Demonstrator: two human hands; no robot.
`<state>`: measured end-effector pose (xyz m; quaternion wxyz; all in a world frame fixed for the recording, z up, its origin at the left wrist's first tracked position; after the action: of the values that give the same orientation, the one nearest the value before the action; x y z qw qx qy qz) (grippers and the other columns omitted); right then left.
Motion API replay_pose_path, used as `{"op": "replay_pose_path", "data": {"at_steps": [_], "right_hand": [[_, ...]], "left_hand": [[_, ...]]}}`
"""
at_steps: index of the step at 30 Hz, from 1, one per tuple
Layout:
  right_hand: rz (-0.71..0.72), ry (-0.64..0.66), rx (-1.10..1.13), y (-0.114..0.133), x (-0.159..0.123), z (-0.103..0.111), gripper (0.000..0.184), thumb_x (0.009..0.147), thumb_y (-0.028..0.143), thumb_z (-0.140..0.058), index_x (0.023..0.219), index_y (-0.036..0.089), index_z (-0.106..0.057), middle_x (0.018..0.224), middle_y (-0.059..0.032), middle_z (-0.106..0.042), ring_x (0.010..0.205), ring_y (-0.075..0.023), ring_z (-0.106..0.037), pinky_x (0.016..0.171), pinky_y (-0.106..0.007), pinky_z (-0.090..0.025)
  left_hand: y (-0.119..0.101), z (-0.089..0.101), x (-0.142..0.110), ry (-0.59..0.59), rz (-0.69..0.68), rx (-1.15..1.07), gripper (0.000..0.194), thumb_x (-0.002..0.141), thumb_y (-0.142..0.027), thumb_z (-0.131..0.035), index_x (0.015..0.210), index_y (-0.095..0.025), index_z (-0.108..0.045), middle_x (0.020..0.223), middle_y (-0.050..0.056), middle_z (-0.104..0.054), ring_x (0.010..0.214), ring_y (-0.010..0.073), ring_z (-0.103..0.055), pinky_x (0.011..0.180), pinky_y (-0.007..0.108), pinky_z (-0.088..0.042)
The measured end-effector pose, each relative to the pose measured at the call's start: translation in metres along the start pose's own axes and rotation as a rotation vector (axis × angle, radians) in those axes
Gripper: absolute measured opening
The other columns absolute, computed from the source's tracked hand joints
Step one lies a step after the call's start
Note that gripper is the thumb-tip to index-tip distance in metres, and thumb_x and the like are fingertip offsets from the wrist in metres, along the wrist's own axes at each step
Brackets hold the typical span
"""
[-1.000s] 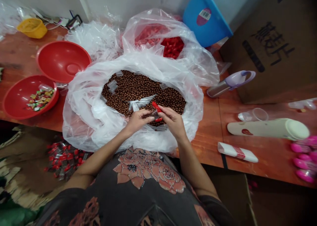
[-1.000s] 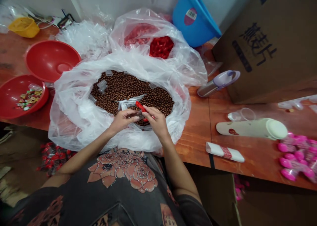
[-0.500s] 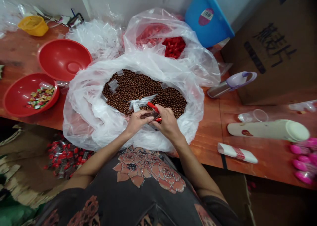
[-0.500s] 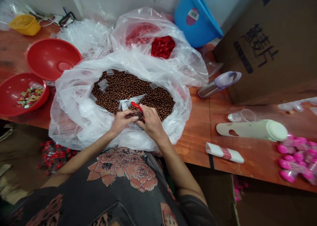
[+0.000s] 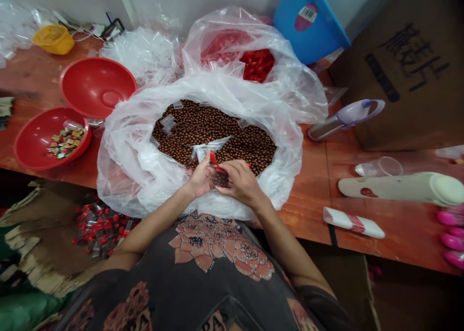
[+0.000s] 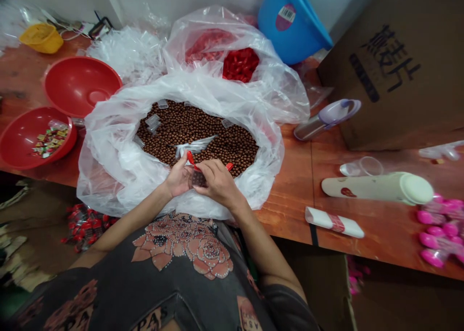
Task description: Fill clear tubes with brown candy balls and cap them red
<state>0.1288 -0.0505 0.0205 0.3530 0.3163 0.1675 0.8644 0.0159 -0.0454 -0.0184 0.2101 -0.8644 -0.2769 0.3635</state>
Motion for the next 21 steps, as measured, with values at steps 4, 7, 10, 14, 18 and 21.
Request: {"op": "replay_pose_path", "data": {"at_steps": [4, 7, 10, 14, 18, 21], "right_hand": [[0.023, 0.008, -0.031, 0.003, -0.002, -0.002, 0.052, 0.085, 0.033, -0.065, 0.133, 0.023, -0.045, 0.124, -0.0127, -0.062, 0.115, -0.0292, -0.056, 0.100, -0.051, -0.046], [-0.013, -0.076, -0.019, 0.001, -0.007, -0.001, 0.062, 0.083, 0.038, -0.069, 0.135, 0.025, -0.038, 0.128, -0.0126, -0.058, 0.119, -0.0295, -0.054, 0.100, -0.051, -0.046], [-0.068, -0.175, -0.035, -0.001, -0.009, 0.004, 0.080, 0.079, 0.044, -0.073, 0.143, 0.023, -0.028, 0.135, -0.0161, -0.050, 0.126, -0.0316, -0.049, 0.102, -0.052, -0.044], [-0.114, -0.068, -0.101, 0.001, -0.005, 0.003, 0.081, 0.081, 0.048, -0.069, 0.146, 0.023, -0.027, 0.139, -0.0165, -0.048, 0.128, -0.0335, -0.046, 0.105, -0.053, -0.041], [-0.071, -0.007, -0.138, 0.002, 0.000, 0.002, 0.070, 0.080, 0.050, -0.068, 0.138, 0.019, -0.042, 0.130, -0.0164, -0.056, 0.122, -0.0344, -0.051, 0.103, -0.052, -0.040], [-0.023, 0.001, -0.132, 0.000, 0.000, -0.003, 0.066, 0.079, 0.051, -0.067, 0.133, 0.017, -0.047, 0.126, -0.0172, -0.060, 0.117, -0.0346, -0.054, 0.101, -0.053, -0.040]], "left_hand": [[-0.004, 0.000, -0.004, -0.059, -0.004, -0.003, 0.070, 0.083, -0.076, -0.041, 0.090, -0.013, -0.071, 0.079, 0.015, -0.073, 0.084, 0.0276, -0.070, 0.071, 0.037, -0.056], [-0.009, 0.000, -0.005, -0.128, -0.065, -0.034, 0.048, 0.088, -0.058, -0.049, 0.089, -0.015, -0.071, 0.075, 0.009, -0.072, 0.073, 0.0221, -0.069, 0.068, 0.034, -0.055], [-0.008, -0.001, -0.003, -0.104, -0.087, -0.052, 0.040, 0.088, -0.050, -0.051, 0.091, -0.014, -0.070, 0.071, 0.008, -0.070, 0.067, 0.0202, -0.067, 0.064, 0.033, -0.055], [-0.001, -0.001, 0.003, -0.100, -0.085, -0.028, 0.042, 0.087, -0.054, -0.049, 0.091, -0.016, -0.065, 0.064, 0.005, -0.066, 0.058, 0.0177, -0.064, 0.054, 0.029, -0.051], [0.002, -0.006, 0.004, -0.148, -0.091, -0.044, 0.038, 0.087, -0.055, -0.047, 0.076, -0.019, -0.052, 0.049, -0.002, -0.050, 0.038, 0.0093, -0.045, 0.038, 0.019, -0.033], [0.002, -0.010, 0.002, -0.187, -0.079, -0.065, 0.036, 0.088, -0.050, -0.046, 0.069, -0.020, -0.043, 0.043, -0.006, -0.039, 0.032, 0.0056, -0.031, 0.035, 0.017, -0.022]]}}
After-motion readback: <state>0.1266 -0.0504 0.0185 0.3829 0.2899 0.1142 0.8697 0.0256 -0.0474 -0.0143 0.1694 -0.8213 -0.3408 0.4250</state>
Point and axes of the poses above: each hand's wrist, its own x-axis towards the middle knuckle, its own z-axis out of the back of the hand, y = z × x, the point moved 5 cm from there along x, towards the middle knuckle
